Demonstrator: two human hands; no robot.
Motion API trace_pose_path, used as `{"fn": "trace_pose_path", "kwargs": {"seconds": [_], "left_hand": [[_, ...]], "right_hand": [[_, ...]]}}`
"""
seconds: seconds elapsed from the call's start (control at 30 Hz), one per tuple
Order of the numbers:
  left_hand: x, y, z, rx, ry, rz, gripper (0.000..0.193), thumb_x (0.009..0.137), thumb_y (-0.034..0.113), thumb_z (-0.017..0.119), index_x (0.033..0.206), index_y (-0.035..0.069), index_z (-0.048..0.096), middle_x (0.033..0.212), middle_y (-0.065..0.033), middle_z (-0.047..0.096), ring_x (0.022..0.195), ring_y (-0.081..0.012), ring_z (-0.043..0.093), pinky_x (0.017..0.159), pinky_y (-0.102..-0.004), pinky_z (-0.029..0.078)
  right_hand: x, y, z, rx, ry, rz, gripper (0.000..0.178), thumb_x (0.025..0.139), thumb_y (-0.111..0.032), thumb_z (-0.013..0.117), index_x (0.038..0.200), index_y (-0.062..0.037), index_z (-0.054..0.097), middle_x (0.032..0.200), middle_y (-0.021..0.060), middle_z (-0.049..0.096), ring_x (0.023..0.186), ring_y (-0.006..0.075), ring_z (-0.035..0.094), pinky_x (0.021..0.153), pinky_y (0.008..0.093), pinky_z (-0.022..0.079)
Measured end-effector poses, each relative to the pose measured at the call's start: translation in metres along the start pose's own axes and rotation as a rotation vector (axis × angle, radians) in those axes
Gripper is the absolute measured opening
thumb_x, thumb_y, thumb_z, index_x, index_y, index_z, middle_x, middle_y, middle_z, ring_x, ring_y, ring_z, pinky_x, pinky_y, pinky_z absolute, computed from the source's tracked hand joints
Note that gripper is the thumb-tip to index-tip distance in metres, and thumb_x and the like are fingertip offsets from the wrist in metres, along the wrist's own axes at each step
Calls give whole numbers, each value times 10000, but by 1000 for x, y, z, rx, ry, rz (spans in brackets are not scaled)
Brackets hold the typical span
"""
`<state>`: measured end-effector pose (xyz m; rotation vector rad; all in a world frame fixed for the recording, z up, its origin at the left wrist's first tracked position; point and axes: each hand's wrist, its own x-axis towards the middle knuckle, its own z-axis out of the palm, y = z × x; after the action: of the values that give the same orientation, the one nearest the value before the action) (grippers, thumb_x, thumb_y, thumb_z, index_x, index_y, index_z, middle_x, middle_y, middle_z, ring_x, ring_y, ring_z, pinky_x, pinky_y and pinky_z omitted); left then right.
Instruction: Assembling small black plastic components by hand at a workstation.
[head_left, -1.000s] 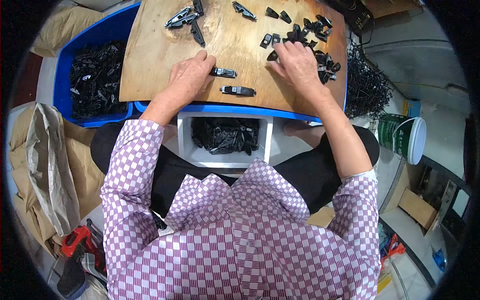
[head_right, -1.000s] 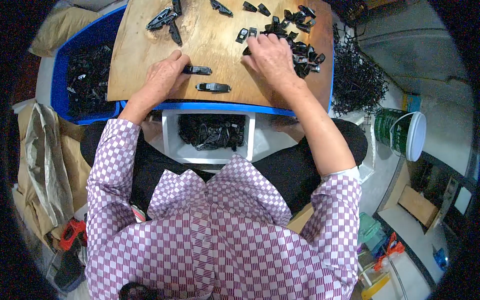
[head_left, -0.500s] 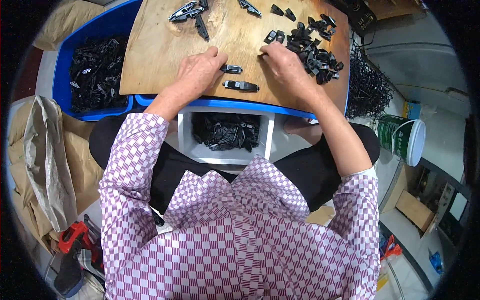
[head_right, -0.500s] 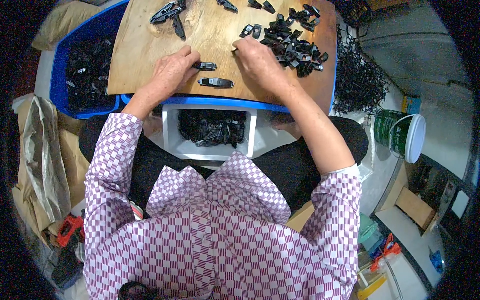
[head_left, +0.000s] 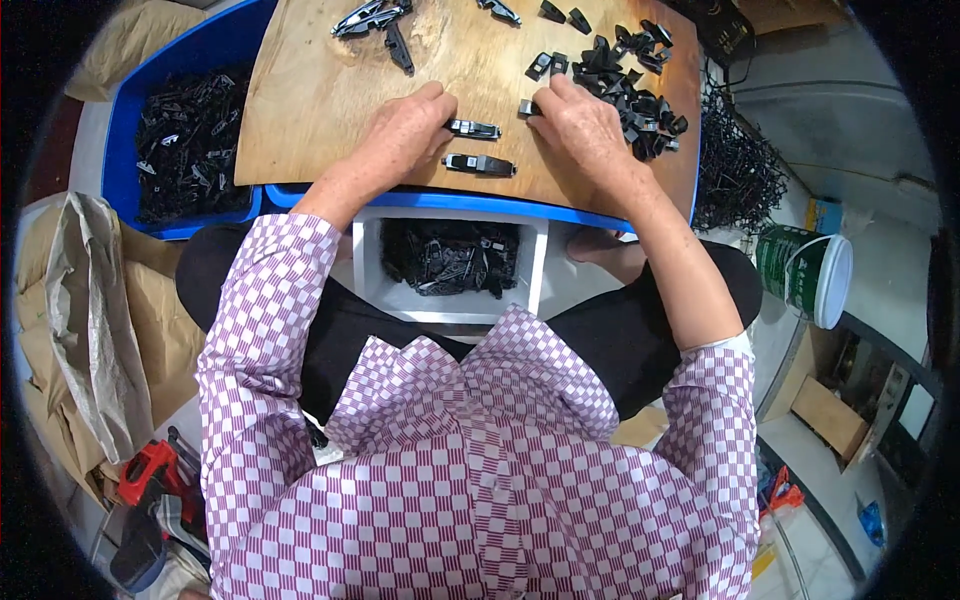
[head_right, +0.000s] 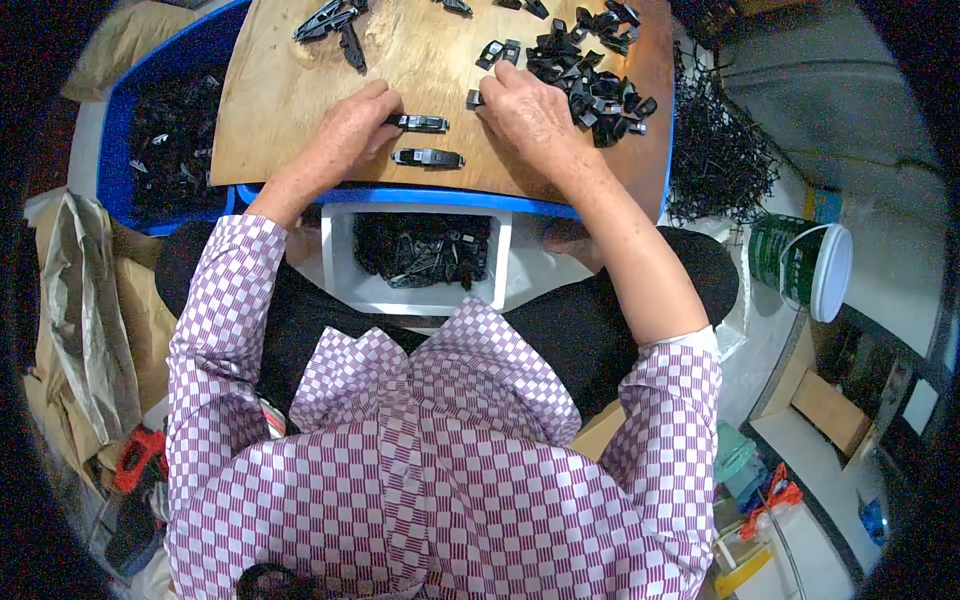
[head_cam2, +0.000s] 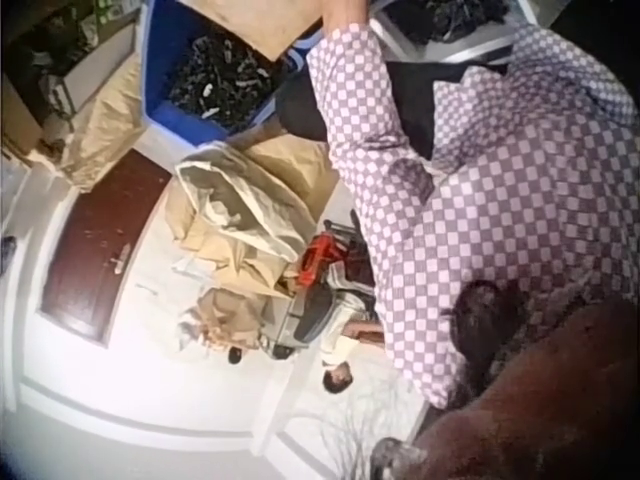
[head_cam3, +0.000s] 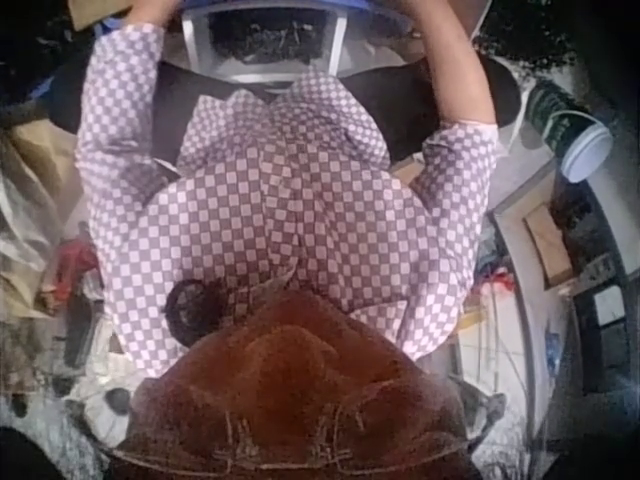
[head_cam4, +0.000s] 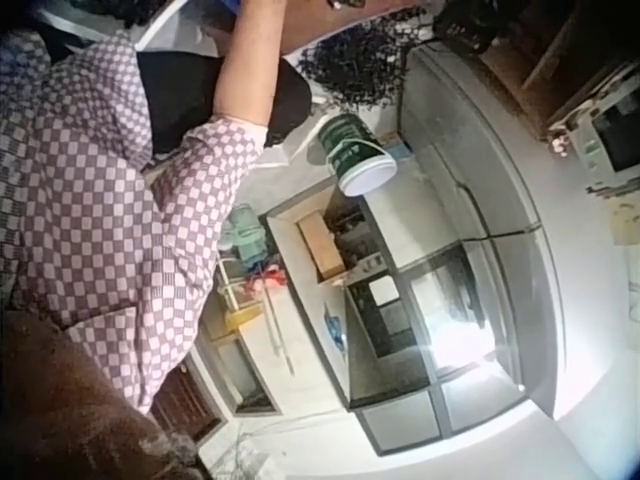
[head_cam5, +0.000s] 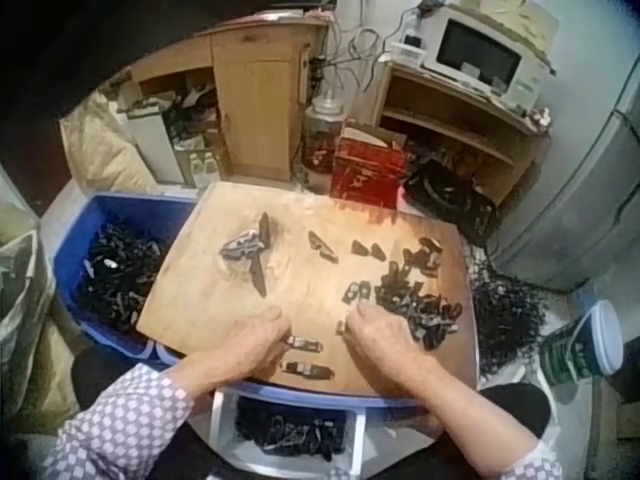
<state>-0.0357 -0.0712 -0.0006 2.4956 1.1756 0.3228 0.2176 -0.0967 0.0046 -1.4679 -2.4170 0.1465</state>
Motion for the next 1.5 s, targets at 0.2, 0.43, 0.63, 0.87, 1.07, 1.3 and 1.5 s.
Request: {"fn": "trace_pose_path", "kwargs": {"seconds": [0.2, 0.43, 0.63, 0.87, 1.07, 1.3, 1.5], "left_hand": [[5, 5, 6, -63, 24, 61, 167, 808, 73, 694, 926, 24, 587, 933, -141, 584, 855, -377, 622, 735, -454, 507], [5, 4, 1, -126, 8, 87, 160, 793, 60, 701, 901, 22, 591, 912, -134, 589, 849, -361, 625, 728, -443, 509], [5, 3, -3, -136, -61, 102, 153, 797, 88, 704, 864, 18, 586, 935, -129, 591, 897, -351, 629, 766, -437, 528], [4, -1, -2, -159, -98, 110, 154, 798, 90, 701, 904, 23, 611, 953, -131, 592, 907, -349, 626, 778, -430, 530], [24, -38, -45, 160, 136, 79, 164, 844, 105, 656, 1005, 84, 634, 1052, -95, 583, 1016, -273, 606, 841, -400, 526], [36, -61, -39, 366, 109, 56, 147, 869, 147, 646, 1004, 91, 629, 1045, -90, 596, 1022, -261, 602, 866, -386, 518], [43, -45, -37, 108, 14, 45, 147, 896, 165, 643, 1014, 80, 621, 957, -98, 642, 965, -280, 625, 843, -409, 508]], "right_hand": [[-4, -16, -5, 197, -19, -73, 189, 868, -188, 675, 922, -32, 583, 869, 128, 614, 793, 338, 643, 653, 428, 513], [-2, -29, -9, 128, -250, 33, 189, 878, -199, 663, 883, -35, 569, 779, 163, 654, 709, 353, 652, 632, 439, 512], [3, -40, 10, 148, -208, 6, 200, 878, -197, 662, 873, -30, 552, 759, 175, 649, 706, 378, 653, 631, 458, 514], [16, -38, 10, 111, -254, 10, 153, 886, -172, 646, 903, -43, 567, 831, 160, 657, 752, 351, 657, 669, 445, 529], [44, 12, -21, -378, -67, -259, 200, 861, -75, 589, 1059, -101, 586, 1008, 41, 584, 1042, 219, 563, 863, 356, 488], [62, 40, -11, -432, -219, -335, 295, 835, -50, 572, 1127, -87, 560, 1057, 50, 563, 1056, 228, 546, 898, 343, 459], [54, 26, -3, -303, -187, -304, 252, 838, -59, 573, 1089, -79, 563, 1044, 58, 562, 1057, 239, 542, 897, 351, 453]]}}
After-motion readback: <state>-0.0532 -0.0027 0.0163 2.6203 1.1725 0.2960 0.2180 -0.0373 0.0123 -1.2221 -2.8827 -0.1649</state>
